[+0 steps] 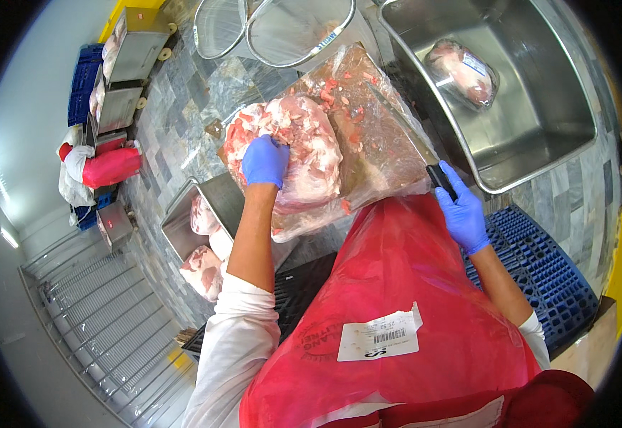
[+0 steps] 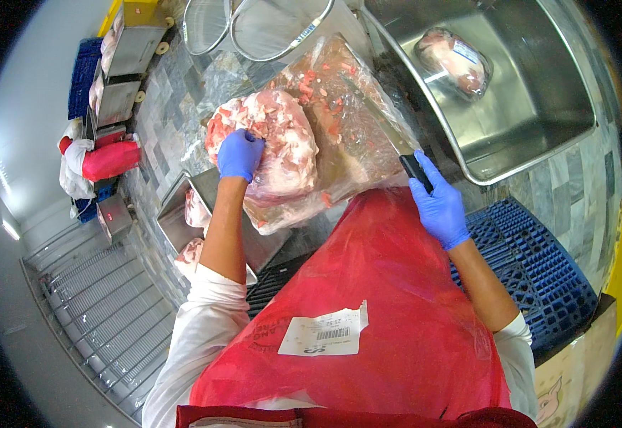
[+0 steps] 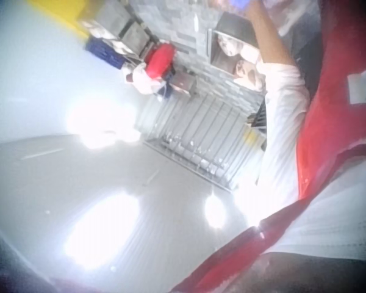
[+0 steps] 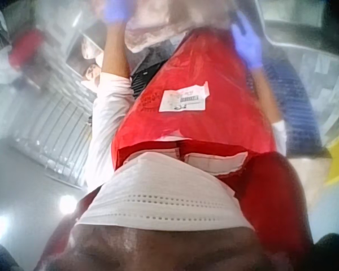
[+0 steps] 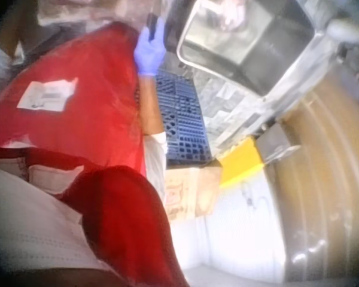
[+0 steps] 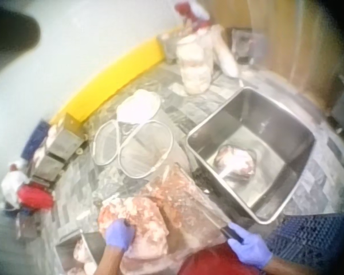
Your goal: The person uses a knife to trim fat and connective tissue from a large piece of raw meat on a cutting board. They repeatedly cut and remove sections of fat, placing them aside while continuing to work on the main piece.
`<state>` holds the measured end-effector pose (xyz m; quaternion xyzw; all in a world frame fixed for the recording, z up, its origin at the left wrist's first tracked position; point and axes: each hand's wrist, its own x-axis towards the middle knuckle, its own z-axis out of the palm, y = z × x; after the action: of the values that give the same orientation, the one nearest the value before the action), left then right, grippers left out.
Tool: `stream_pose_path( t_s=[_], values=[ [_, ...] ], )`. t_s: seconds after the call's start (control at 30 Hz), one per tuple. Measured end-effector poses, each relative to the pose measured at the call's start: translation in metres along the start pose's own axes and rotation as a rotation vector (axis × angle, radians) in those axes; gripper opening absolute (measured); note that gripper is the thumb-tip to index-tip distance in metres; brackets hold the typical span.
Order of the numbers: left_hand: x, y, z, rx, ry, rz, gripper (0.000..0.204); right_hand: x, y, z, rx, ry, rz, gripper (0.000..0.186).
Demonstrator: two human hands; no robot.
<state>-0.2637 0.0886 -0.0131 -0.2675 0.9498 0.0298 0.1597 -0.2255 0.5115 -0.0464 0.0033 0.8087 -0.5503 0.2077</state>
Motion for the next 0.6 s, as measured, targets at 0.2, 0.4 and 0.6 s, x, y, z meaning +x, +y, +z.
stream_pose_path(
  t_s=[0.2,0.4,0.6],
  values=[
    [0.012,-0.039,0.022,-0.322,0.079,0.059,0.028,-0.004,0.002,-0.004,0.027,-0.001,-0.024,0.054],
    [0.010,-0.063,0.024,-0.559,-0.009,-0.053,0.029,-0.005,0.009,-0.009,0.028,0.019,-0.024,0.054],
    [0.012,-0.084,0.022,-0.455,0.212,-0.081,0.035,-0.005,0.003,-0.014,-0.029,-0.020,0.034,0.057]
  ],
)
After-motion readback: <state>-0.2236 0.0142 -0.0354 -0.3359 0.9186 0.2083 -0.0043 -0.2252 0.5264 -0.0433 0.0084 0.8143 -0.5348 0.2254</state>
